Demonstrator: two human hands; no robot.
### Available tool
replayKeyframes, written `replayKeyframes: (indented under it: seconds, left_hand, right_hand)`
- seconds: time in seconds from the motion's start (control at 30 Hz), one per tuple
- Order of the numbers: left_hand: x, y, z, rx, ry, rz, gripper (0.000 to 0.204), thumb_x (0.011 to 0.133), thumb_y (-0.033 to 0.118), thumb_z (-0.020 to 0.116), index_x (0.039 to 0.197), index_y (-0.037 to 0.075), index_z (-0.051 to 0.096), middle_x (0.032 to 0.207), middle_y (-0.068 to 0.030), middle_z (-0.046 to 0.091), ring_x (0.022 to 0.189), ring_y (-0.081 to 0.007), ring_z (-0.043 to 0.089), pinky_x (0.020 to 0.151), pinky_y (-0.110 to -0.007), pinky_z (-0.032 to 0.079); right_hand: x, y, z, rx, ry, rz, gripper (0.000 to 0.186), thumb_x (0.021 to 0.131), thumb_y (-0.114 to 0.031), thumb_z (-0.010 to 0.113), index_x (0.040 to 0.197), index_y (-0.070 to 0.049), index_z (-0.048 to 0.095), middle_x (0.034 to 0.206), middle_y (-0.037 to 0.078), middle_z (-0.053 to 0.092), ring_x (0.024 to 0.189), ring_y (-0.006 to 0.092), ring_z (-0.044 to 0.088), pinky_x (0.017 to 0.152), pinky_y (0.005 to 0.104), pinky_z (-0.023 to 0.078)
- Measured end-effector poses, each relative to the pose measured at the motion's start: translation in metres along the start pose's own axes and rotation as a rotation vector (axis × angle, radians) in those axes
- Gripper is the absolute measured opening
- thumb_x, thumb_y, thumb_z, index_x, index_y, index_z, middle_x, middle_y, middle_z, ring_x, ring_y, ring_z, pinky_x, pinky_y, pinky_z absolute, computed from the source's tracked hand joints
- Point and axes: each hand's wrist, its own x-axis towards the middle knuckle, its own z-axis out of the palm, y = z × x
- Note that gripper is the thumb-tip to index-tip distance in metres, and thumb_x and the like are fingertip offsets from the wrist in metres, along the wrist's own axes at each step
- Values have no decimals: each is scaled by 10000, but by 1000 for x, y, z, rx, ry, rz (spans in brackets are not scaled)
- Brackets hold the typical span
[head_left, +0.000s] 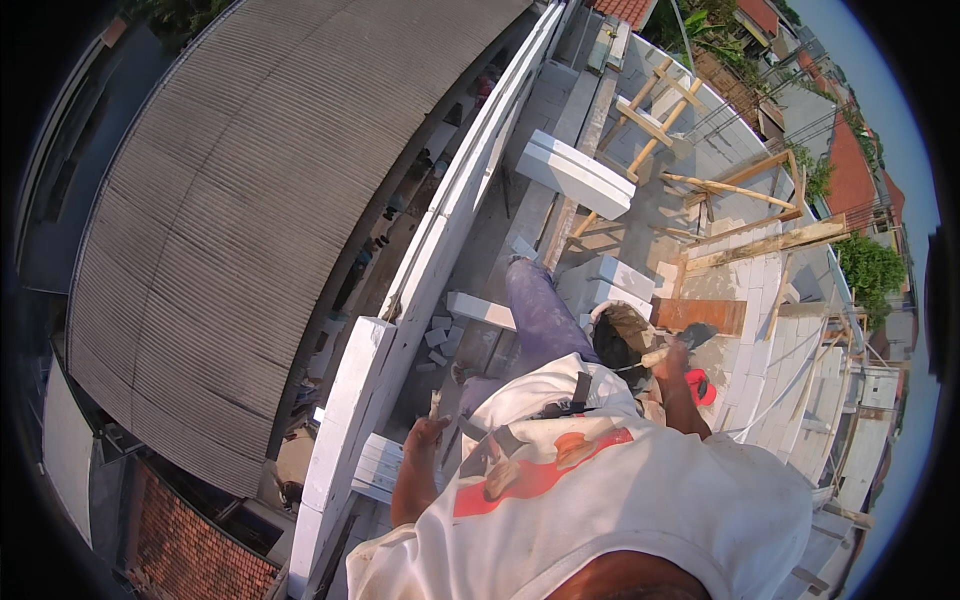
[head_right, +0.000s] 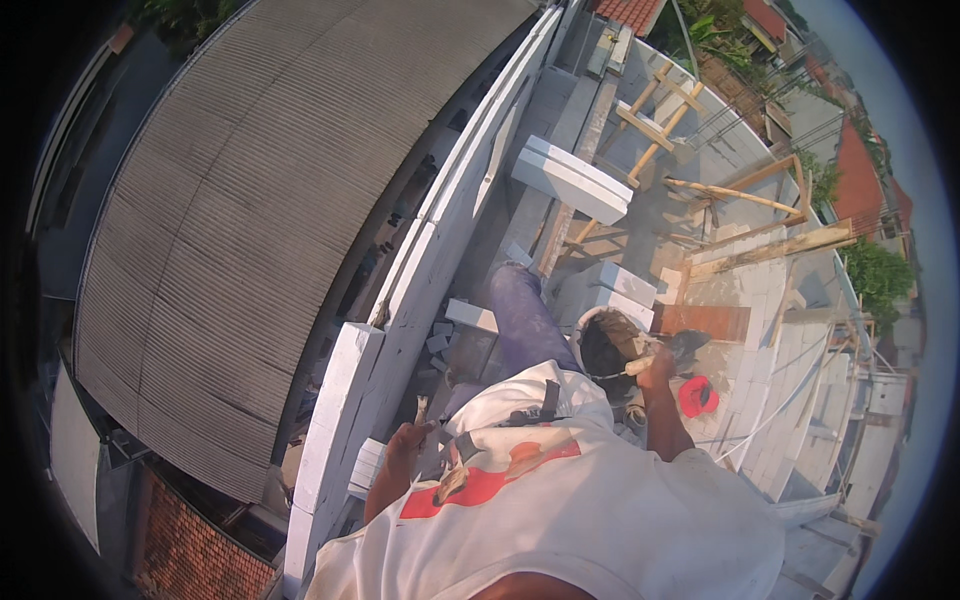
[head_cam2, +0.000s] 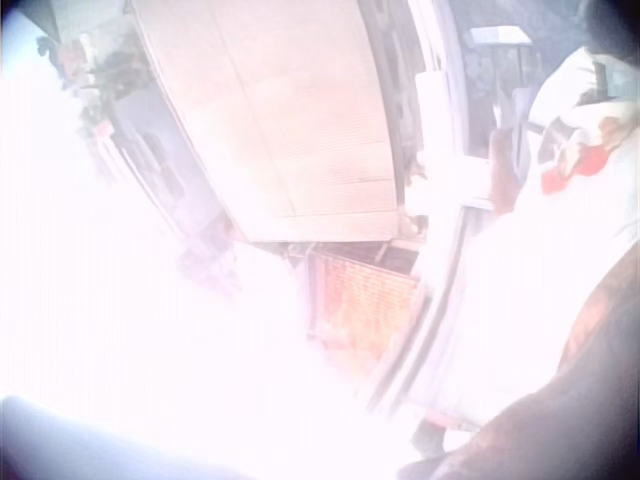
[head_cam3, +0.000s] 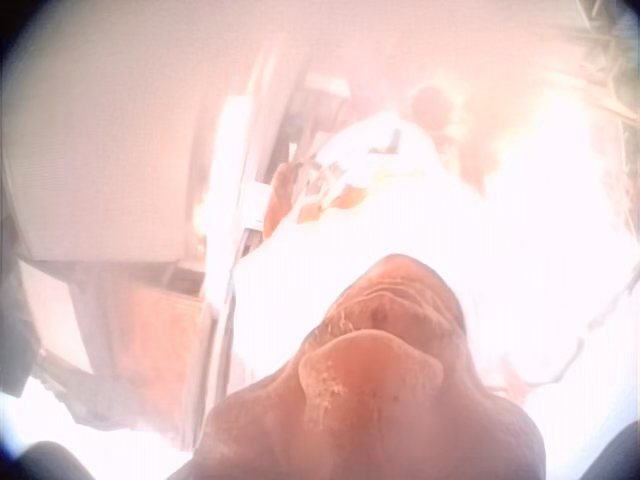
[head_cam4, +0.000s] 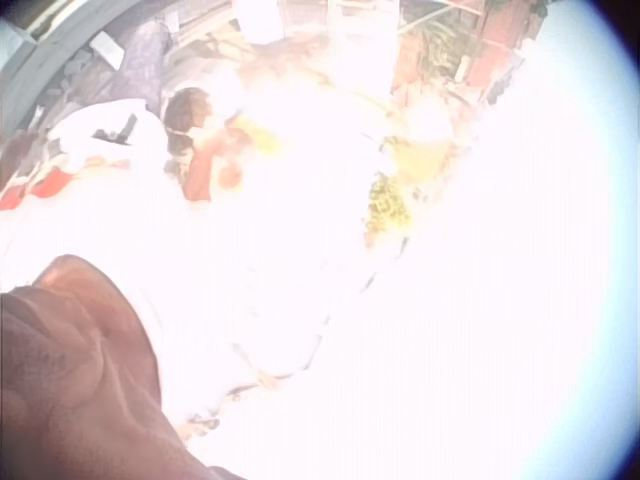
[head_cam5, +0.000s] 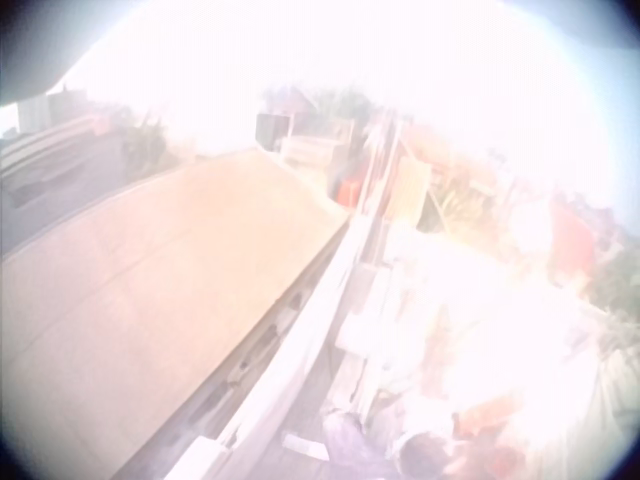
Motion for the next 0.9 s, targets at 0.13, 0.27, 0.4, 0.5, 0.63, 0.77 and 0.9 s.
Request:
replayKeyframes:
  seconds: [0.13, 0.27, 0.4, 0.5, 0.63, 0.77, 0.9]
  left_hand:
    - [2, 8, 25, -378, -50, 1, 294, 994, 243, 702, 808, 16, 677, 651, -16, 587, 545, -124, 559, 529, -299, 433]
    - [-2, 24, 38, -542, 41, 90, 263, 1038, 230, 622, 968, 2, 733, 693, -39, 601, 585, -165, 584, 549, -320, 467]
    - [10, 82, 58, -478, 128, 152, 307, 1024, 293, 655, 904, 18, 719, 673, -10, 573, 578, -142, 545, 538, -323, 441]
    - [7, 113, 76, -344, 191, 208, 349, 1014, 341, 681, 856, 30, 708, 658, 11, 551, 572, -124, 515, 530, -325, 421]
    - [28, 156, 77, 317, 97, 428, 315, 999, 328, 701, 878, 37, 700, 656, 6, 559, 575, -144, 522, 533, -362, 425]
    - [73, 211, 96, 477, -43, 220, 221, 945, 156, 669, 1145, 64, 689, 716, -108, 643, 623, -285, 630, 587, -460, 484]
    - [98, 233, 118, 705, 26, 332, 325, 957, 236, 649, 1246, 95, 696, 806, -216, 686, 731, -364, 682, 666, -483, 508]
  right_hand:
    - [78, 4, 3, -500, -270, -276, 266, 893, -189, 672, 1076, 3, 690, 1017, 136, 724, 880, 302, 726, 788, 453, 606]
    - [127, 35, 66, -520, -137, -209, 205, 888, -138, 645, 1062, -32, 671, 956, 112, 681, 783, 309, 685, 722, 451, 590]
    - [113, 29, 173, -16, 54, 115, 162, 858, -115, 672, 1012, -69, 655, 895, 67, 639, 696, 282, 639, 634, 422, 556]
    - [140, 50, 211, -124, 139, 240, 133, 841, -126, 689, 956, -93, 632, 811, 34, 579, 608, 217, 554, 563, 394, 497]
    - [206, 68, 272, -131, 110, 356, 154, 823, -141, 730, 927, -75, 638, 754, 23, 541, 618, 203, 540, 608, 401, 514]
    - [277, 105, 309, -73, 92, 380, 164, 831, -65, 751, 929, -64, 620, 803, 52, 572, 603, 218, 570, 602, 399, 535]
    - [310, 154, 364, -147, 73, 381, 162, 850, -66, 743, 979, -36, 649, 876, 82, 640, 681, 235, 638, 674, 384, 576]
